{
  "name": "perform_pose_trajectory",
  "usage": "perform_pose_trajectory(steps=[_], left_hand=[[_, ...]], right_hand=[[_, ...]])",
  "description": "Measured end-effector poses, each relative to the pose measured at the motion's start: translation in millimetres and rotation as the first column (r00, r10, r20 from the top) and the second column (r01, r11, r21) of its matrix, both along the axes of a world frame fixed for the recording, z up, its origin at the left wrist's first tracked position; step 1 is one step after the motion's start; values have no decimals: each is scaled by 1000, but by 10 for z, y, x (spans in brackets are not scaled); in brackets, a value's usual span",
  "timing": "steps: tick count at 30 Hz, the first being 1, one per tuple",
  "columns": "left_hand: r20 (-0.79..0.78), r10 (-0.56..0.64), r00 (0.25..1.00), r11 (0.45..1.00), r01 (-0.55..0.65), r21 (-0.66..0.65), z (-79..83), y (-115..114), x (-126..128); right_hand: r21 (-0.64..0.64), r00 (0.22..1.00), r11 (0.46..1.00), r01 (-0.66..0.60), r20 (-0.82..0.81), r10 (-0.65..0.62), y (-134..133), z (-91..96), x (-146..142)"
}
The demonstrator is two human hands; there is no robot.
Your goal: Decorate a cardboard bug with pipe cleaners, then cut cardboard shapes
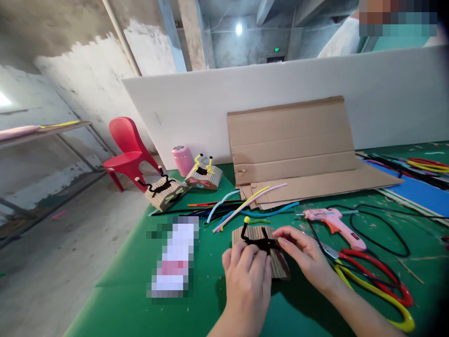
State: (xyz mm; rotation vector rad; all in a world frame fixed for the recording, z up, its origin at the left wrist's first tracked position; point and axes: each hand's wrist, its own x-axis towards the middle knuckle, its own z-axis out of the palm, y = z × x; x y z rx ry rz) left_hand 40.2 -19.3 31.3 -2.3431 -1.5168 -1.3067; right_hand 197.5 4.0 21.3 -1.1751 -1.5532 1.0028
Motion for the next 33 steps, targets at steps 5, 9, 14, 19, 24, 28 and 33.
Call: perform_pose_trajectory(steps=[5, 9, 14, 19, 24, 28, 33], left_hand=[[4, 226, 974, 973, -226, 55, 4, 76, 104], [-4, 251, 968, 963, -250, 102, -24, 162, 165], [-5, 167, 986, 984, -166, 69, 34, 213, 155], [-113, 150, 982, 987, -155, -37, 146, 204, 154], [-266, 164, 950, 984, -176, -25, 193, 213, 199], [-393, 173, 903, 983, -183, 13, 195, 243, 219], [-478, 106, 872, 991, -130, -17, 293, 281, 226]], right_hand=[[80, 997, 996, 47, 56, -51, 53, -13, -71], [22, 997, 998, 57, 41, -58, 84, -35, -110], [15, 998, 999, 29, 60, -30, 113, -28, -107], [37, 998, 999, 14, 63, -16, 125, 15, -112], [54, 996, 998, -23, 83, 18, 143, 62, -106], [50, 993, 995, -83, 92, 78, 184, 84, -70], [32, 990, 990, -137, 43, 136, 228, 107, -33]])
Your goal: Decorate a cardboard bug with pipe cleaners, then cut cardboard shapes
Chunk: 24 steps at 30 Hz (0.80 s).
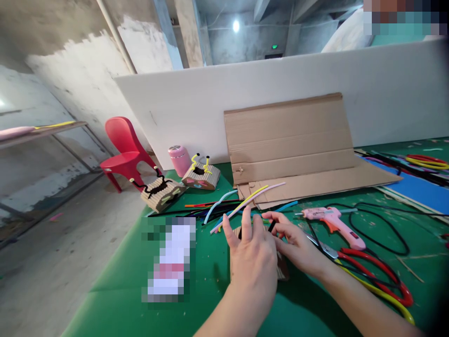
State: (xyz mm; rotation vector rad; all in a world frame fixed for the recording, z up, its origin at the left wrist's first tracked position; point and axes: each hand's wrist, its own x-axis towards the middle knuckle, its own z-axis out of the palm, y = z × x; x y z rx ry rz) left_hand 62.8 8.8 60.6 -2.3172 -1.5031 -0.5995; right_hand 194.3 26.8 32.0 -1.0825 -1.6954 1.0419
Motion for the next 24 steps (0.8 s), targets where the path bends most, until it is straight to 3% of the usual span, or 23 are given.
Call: perform_pose_trajectory(steps=[4, 12, 16, 18, 24], left_hand=[[-16, -42, 999, 999, 42, -25, 55, 36, 11], [70, -42, 997, 999, 39, 30, -41, 52, -59], [153, -44, 987, 992, 61, -107, -7, -88, -191], [222, -42, 974, 992, 67, -109, -25, -137, -243], [313, -129, 941, 988, 93, 126, -161, -116, -239]], right_hand=[[-36, 999, 999, -22, -34, 21, 9, 3, 7], [-113, 996, 994, 11, -90, -21, -12, -65, 16], [-154, 982, 985, 72, -161, -97, -42, -102, 62], [-130, 976, 984, 120, -165, -141, -53, -138, 98], [-54, 975, 979, 195, -95, -199, -90, -233, 173]])
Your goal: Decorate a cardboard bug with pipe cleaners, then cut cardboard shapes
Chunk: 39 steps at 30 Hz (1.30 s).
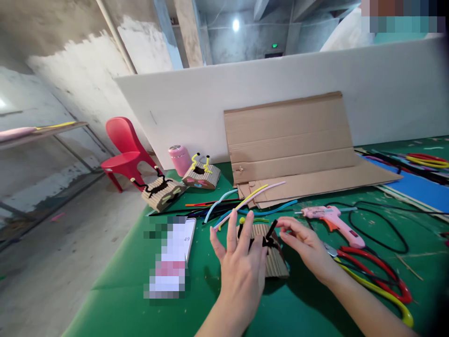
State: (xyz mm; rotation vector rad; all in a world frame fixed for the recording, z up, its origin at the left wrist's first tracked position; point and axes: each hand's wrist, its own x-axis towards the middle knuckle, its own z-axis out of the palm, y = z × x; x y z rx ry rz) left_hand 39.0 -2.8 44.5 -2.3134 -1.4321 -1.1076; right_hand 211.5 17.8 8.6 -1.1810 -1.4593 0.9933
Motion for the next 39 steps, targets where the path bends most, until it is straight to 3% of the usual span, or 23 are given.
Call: perform_pose_trajectory(steps=[3, 6, 9, 13, 17, 24, 39], left_hand=[[30, 27, 999, 987, -31, 157, -38, -26, 33], [39, -13, 999, 981, 5, 194, -77, -72, 55], [67, -78, 995, 989, 69, 128, -113, -74, 82], [31, -11, 999, 996, 8, 92, -123, -23, 131], [-31, 26, 999, 999, -27, -35, -97, 25, 179], [-7, 14, 1000, 970, -15, -242, -15, 48, 229], [-33, -26, 999, 943, 14, -333, 21, 48, 168]], right_hand=[[-1, 999, 1000, -9, 48, 9, -39, 26, 3], [10, 995, 999, -31, 95, 30, -83, 99, -24], [78, 984, 995, -61, 171, 47, -113, 178, -78], [140, 970, 987, -82, 238, 47, -117, 226, -151], [126, 965, 987, -102, 253, 68, -112, 212, -178], [118, 962, 985, -127, 256, 94, -116, 203, -174], [117, 964, 983, -140, 241, 109, -101, 195, -166]])
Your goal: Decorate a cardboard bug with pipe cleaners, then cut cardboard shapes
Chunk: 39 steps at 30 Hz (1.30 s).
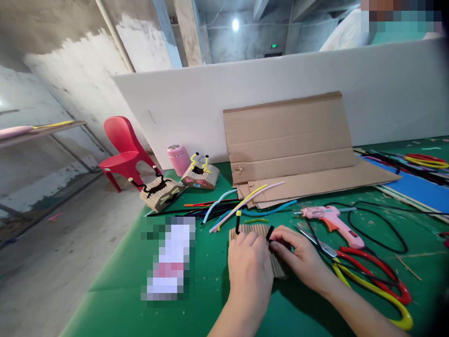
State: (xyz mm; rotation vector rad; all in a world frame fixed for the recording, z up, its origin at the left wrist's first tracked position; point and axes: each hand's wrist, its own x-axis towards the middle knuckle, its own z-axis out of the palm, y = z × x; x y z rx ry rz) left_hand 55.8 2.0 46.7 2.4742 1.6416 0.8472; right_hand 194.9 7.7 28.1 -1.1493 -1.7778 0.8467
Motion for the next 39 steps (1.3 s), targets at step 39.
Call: perform_pose_trajectory(steps=[39], left_hand=[[259, -106, 960, 985, 66, 159, -164, -303, -183]], right_hand=[[-138, 995, 987, -85, 37, 91, -87, -186, 162]])
